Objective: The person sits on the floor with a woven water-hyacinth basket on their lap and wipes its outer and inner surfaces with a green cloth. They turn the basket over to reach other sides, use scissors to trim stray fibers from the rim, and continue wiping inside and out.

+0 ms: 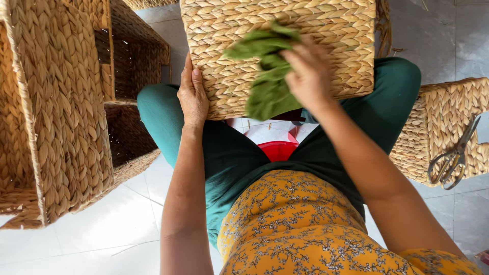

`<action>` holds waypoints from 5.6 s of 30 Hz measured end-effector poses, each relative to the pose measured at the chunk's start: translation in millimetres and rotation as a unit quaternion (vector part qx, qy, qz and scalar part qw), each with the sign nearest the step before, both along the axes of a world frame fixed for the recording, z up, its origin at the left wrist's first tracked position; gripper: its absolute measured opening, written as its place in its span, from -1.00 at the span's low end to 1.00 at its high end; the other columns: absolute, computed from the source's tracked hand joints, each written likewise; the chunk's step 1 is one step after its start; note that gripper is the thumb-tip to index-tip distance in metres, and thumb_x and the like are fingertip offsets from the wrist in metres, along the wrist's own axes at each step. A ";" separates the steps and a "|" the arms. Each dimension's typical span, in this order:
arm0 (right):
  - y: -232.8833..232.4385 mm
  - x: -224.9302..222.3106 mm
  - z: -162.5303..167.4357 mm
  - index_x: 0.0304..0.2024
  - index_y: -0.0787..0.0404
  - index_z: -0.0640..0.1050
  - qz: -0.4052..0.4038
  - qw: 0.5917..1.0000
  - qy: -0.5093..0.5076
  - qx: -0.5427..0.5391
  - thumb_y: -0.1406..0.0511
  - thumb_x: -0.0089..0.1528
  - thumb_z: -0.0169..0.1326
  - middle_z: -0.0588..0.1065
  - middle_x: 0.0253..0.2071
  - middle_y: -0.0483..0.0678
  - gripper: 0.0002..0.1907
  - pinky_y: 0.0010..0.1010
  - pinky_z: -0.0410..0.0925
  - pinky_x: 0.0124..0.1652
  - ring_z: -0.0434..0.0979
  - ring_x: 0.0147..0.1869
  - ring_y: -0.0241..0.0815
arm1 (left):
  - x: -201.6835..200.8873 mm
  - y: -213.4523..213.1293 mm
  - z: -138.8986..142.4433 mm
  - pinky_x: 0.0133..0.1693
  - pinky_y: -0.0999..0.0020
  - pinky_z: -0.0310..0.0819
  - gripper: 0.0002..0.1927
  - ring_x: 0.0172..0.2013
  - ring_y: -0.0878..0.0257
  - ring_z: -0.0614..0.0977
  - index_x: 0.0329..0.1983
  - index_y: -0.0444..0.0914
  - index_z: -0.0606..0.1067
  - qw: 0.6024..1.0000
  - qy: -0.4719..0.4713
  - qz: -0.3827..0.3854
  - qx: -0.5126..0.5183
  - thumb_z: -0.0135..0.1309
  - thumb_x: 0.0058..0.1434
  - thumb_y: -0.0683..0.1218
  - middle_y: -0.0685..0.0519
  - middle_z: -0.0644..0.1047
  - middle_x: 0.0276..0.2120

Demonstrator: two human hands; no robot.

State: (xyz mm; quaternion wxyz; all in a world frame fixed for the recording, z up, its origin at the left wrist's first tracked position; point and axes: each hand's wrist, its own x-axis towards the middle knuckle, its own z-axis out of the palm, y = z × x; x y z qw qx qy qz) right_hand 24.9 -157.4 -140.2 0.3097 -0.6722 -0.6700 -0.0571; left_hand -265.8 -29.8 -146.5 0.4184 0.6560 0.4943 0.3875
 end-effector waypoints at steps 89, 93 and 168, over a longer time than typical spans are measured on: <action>-258.0 119.3 77.0 0.46 0.07 0.36 -0.458 0.786 0.414 -0.011 0.43 0.31 0.15 0.55 -0.08 -0.09 -0.35 -0.50 0.47 -0.22 0.59 -0.08 -0.31 | 8.8 0.5 3.6 0.02 0.35 0.51 -0.51 0.04 0.24 0.62 0.44 -0.32 0.30 0.999 0.047 0.024 0.005 -0.15 0.56 0.02 -0.15 0.60 0.12; -170.8 116.8 99.4 0.39 0.10 0.36 -0.261 0.921 0.289 -0.030 0.25 0.26 0.39 0.50 0.00 0.00 -0.29 -0.38 0.46 -0.11 0.57 0.01 -0.18 | 9.5 0.1 7.4 0.01 0.33 0.54 -0.51 0.07 0.23 0.62 0.46 -0.33 0.28 0.999 0.034 0.015 0.011 -0.16 0.58 0.01 -0.16 0.57 0.15; 36.2 -112.3 75.0 0.31 -0.02 0.40 0.085 0.989 0.004 -0.122 0.15 0.10 0.38 0.20 0.45 0.13 -0.25 0.15 0.08 0.34 0.12 0.51 0.24 | 6.1 5.3 17.4 0.07 0.25 0.54 -0.59 0.11 0.09 0.68 0.40 -0.22 0.36 0.999 0.002 0.048 0.014 -0.12 0.54 -0.02 -0.18 0.60 0.14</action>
